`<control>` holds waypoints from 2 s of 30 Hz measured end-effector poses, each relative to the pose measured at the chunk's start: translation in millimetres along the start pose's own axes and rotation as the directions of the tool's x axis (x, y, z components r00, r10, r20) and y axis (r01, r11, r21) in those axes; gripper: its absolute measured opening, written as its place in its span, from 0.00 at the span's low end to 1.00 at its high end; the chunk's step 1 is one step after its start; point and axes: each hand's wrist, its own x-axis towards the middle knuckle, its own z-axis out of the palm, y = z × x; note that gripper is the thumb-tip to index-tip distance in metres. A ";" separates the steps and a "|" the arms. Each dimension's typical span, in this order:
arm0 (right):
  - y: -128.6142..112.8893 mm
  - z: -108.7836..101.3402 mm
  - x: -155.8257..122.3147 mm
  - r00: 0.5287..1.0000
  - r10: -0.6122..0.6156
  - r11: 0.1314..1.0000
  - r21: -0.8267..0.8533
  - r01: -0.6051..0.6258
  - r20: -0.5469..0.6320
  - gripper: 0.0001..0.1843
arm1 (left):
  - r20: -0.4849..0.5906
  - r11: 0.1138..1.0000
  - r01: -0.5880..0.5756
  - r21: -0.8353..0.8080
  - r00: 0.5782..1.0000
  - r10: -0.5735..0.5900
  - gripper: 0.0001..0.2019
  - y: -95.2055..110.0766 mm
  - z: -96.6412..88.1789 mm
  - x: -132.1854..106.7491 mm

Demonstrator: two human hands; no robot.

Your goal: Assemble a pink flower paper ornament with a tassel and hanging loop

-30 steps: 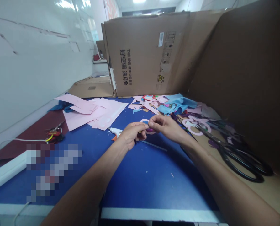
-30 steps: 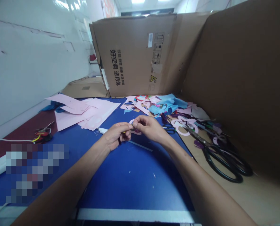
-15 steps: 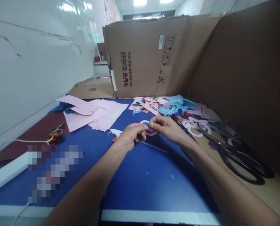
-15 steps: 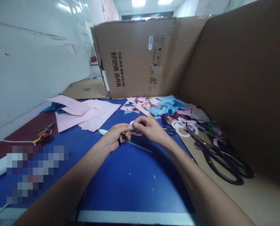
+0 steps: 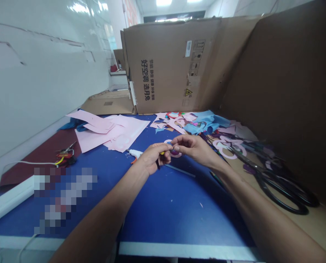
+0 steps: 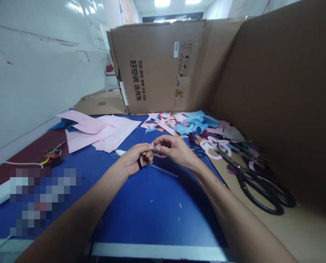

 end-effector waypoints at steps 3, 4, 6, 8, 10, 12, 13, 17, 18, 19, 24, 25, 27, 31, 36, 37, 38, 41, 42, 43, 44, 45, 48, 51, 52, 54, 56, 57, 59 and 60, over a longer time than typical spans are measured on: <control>2.7 2.0 -0.3 1.000 0.003 1.000 0.021 -0.003 -0.002 0.17 | -0.001 1.000 0.006 0.012 1.000 -0.006 0.07 0.0 0.0 -0.6; 3.0 2.4 -0.5 1.000 0.005 1.000 0.029 -0.005 -0.005 0.18 | -0.004 1.000 0.008 0.014 1.000 -0.008 0.07 0.1 0.2 -0.8; 2.5 2.9 -0.8 1.000 0.003 0.999 0.034 -0.003 -0.011 0.18 | -0.005 1.000 0.013 0.019 1.000 -0.013 0.06 0.5 0.5 -1.1; 1.1 2.9 -1.1 1.000 -0.005 0.999 0.032 0.005 -0.007 0.17 | -0.011 1.000 0.017 0.026 1.000 -0.017 0.06 0.8 1.0 -1.4; 0.0 2.8 -1.2 1.000 -0.010 1.000 0.030 0.010 0.001 0.16 | -0.021 0.999 0.020 0.037 1.000 -0.019 0.05 1.0 1.4 -1.7; -0.2 2.6 -0.9 1.000 -0.011 0.999 0.031 0.011 0.006 0.17 | -0.026 0.999 0.019 0.049 1.000 -0.018 0.05 1.0 1.7 -2.0; 0.0 2.5 -0.6 1.000 -0.012 0.999 0.032 0.012 0.006 0.17 | -0.026 0.998 0.019 0.053 0.999 -0.018 0.06 1.0 1.8 -2.1; 1.5 2.1 0.1 1.000 -0.020 1.000 0.017 0.019 0.004 0.18 | -0.030 0.997 0.024 0.067 0.999 -0.022 0.06 0.7 2.1 -2.4; 1.7 1.9 0.1 1.000 -0.022 1.000 0.006 0.022 0.004 0.18 | -0.029 0.997 0.024 0.071 0.999 -0.021 0.06 0.6 2.2 -2.3; 1.7 1.7 0.0 1.000 -0.023 1.000 -0.008 0.023 0.003 0.18 | -0.029 0.997 0.022 0.076 0.999 -0.020 0.06 0.4 2.3 -2.2; 1.3 1.2 -1.2 1.000 -0.019 0.998 -0.062 0.019 0.004 0.17 | -0.025 0.994 0.006 0.112 1.000 -0.004 0.07 -0.8 2.4 -0.5; 1.4 1.1 -1.4 1.000 -0.018 0.997 -0.069 0.018 0.003 0.17 | -0.024 0.992 0.004 0.122 1.000 -0.001 0.08 -1.0 2.3 -0.1; 1.9 1.2 -1.5 1.000 -0.016 0.997 -0.080 0.016 -0.001 0.18 | -0.027 0.991 0.001 0.137 1.000 0.002 0.09 -1.3 2.0 0.7; 3.3 1.8 -1.1 1.000 -0.007 0.998 -0.062 0.007 -0.012 0.18 | -0.013 0.991 -0.003 0.131 1.000 0.004 0.10 -1.8 1.2 1.0; 4.7 2.6 -0.7 1.000 0.002 1.000 -0.028 -0.003 -0.010 0.18 | 0.003 0.992 -0.016 0.127 1.000 0.016 0.10 -2.6 0.3 0.0; 5.0 2.8 -0.6 1.000 0.003 1.000 -0.022 -0.003 -0.008 0.18 | -0.001 0.992 -0.015 0.125 1.000 0.015 0.10 -2.8 0.4 0.1; 5.4 3.0 -0.5 1.000 0.003 1.000 -0.016 -0.003 -0.007 0.18 | -0.006 0.992 -0.012 0.122 1.000 0.013 0.10 -2.9 0.4 0.3; 6.3 3.7 -0.4 1.000 -0.002 1.000 -0.005 0.002 -0.007 0.20 | -0.019 0.994 -0.004 0.110 1.000 0.006 0.09 -3.4 0.7 1.3; 6.3 3.8 -0.3 1.000 -0.002 1.000 -0.003 0.002 -0.009 0.20 | -0.021 0.994 -0.005 0.106 1.000 0.007 0.09 -3.5 0.7 1.6; 6.1 3.8 -0.3 1.000 -0.001 1.000 0.002 0.001 -0.011 0.21 | -0.023 0.995 -0.006 0.103 1.000 0.008 0.10 -3.5 0.6 1.9; 5.6 3.6 -0.2 1.000 0.004 1.000 0.008 -0.003 -0.013 0.22 | -0.023 0.995 -0.008 0.100 1.000 0.010 0.10 -3.5 0.3 2.2; 5.0 3.1 -0.2 1.000 0.011 1.000 0.014 -0.011 -0.014 0.23 | -0.023 0.995 -0.010 0.096 1.000 0.013 0.10 -3.4 -0.1 2.3; 2.3 0.6 0.3 0.999 0.037 0.999 0.024 -0.036 -0.024 0.24 | -0.019 0.996 -0.016 0.088 1.000 0.018 0.08 -3.2 -1.2 2.5; 0.4 -2.2 0.9 0.997 0.043 0.999 0.009 -0.042 -0.058 0.24 | -0.024 0.997 -0.017 0.076 1.000 0.019 0.05 -3.0 -1.6 2.6; 0.2 -2.7 1.1 0.997 0.042 0.999 0.002 -0.042 -0.067 0.24 | -0.026 0.997 -0.017 0.075 0.999 0.019 0.05 -3.0 -1.4 2.6; 0.4 -3.1 1.3 0.997 0.041 0.999 -0.004 -0.042 -0.071 0.23 | -0.023 0.997 -0.017 0.075 1.000 0.019 0.04 -2.7 -0.9 2.5; 0.8 -2.5 1.2 0.997 0.043 0.999 0.001 -0.043 -0.060 0.23 | -0.022 0.997 -0.019 0.076 1.000 0.021 0.05 -2.3 -0.4 2.3; 1.0 -2.1 1.1 0.998 0.044 0.999 0.006 -0.044 -0.053 0.23 | -0.022 0.997 -0.019 0.075 1.000 0.021 0.05 -2.1 -0.2 2.1; 0.9 -1.3 0.9 0.998 0.049 0.999 0.013 -0.049 -0.041 0.23 | -0.024 0.997 -0.018 0.071 1.000 0.020 0.05 -1.9 -0.1 1.9; 0.8 -0.9 0.8 0.998 0.052 0.999 0.014 -0.052 -0.036 0.23 | -0.024 0.997 -0.018 0.070 1.000 0.020 0.06 -1.8 -0.1 1.7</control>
